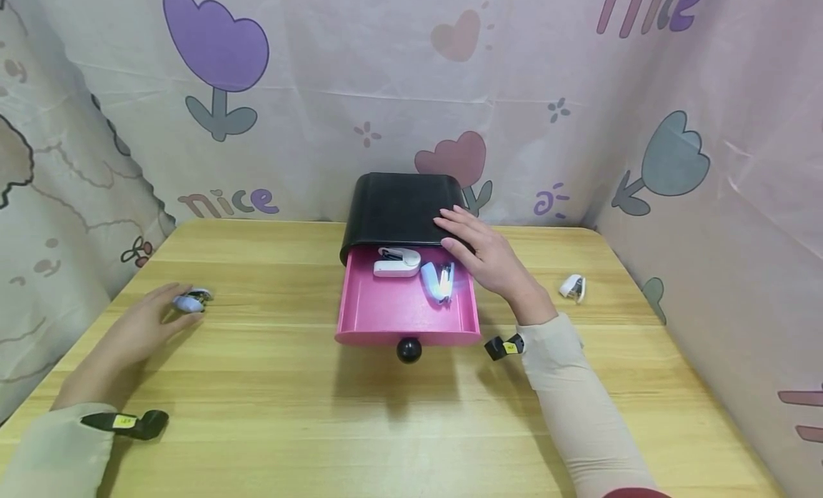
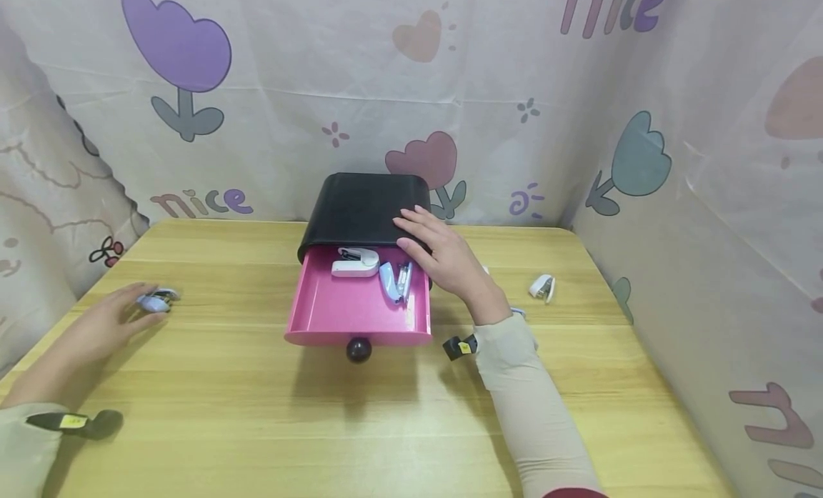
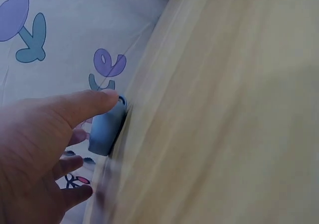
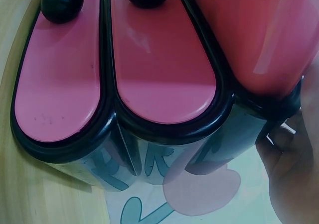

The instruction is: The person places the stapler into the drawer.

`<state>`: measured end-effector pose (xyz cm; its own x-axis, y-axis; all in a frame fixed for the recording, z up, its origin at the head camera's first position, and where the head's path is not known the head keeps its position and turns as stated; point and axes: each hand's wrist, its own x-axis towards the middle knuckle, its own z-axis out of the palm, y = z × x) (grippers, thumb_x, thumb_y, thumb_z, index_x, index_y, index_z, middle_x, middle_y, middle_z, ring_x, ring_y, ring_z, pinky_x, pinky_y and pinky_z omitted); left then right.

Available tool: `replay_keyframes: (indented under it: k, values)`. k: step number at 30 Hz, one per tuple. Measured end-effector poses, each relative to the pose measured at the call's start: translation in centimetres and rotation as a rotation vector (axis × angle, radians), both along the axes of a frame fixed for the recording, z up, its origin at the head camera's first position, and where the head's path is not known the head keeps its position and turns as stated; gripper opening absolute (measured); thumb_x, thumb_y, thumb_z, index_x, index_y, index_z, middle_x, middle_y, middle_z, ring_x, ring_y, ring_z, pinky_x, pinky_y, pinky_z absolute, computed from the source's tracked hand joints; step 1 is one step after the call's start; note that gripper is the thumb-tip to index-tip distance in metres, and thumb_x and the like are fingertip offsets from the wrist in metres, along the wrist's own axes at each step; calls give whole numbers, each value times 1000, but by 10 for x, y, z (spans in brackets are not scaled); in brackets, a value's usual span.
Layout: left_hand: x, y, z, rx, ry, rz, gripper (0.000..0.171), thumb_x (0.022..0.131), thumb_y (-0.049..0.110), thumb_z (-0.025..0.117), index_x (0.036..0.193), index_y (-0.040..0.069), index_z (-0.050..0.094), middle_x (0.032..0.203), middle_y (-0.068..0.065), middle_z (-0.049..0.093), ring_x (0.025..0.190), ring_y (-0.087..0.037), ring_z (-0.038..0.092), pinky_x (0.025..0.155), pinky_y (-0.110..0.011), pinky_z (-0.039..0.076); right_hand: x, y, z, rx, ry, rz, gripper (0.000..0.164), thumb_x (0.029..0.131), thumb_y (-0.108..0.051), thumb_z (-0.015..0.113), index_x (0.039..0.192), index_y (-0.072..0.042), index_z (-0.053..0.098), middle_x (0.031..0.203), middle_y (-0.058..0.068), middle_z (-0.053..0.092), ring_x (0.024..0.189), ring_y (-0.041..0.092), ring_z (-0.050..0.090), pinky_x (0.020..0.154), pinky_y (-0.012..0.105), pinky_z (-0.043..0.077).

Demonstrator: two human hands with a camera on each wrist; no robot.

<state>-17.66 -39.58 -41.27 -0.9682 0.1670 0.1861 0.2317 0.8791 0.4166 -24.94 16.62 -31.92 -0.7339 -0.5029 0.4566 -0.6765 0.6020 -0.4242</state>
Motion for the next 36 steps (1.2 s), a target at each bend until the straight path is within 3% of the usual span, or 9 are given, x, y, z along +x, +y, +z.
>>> replay_keyframes:
  k: [9,19,30,36]
  values:
    - [-10,-4,10,44,-76,-30,68,94,29,67,140,-13,38,137,-44,34,122,-65,31,96,-75,24,0,0,0,-1,0,1,49,101,-42,49,146,-25,48,154,-6,38,146,11,20,116,50,23]
    - [-19,-6,5,24,-108,-23,67,92,30,70,138,-10,44,133,-41,42,119,-60,39,92,-71,32,0,0,-1,-10,-6,6,48,101,-41,50,146,-24,49,153,-6,39,146,11,20,116,50,23]
    - [-17,-5,5,-2,-55,-18,60,91,27,71,132,-11,50,125,-40,50,111,-55,47,86,-65,38,-2,-1,-1,-7,16,23,48,101,-39,51,145,-23,50,153,-5,40,146,11,21,117,46,22]
    - [-17,-4,5,9,-66,-39,62,88,23,75,132,-12,50,124,-40,50,109,-52,49,84,-59,39,0,1,0,3,10,14,48,101,-40,51,146,-23,49,153,-5,39,146,11,20,116,47,22]
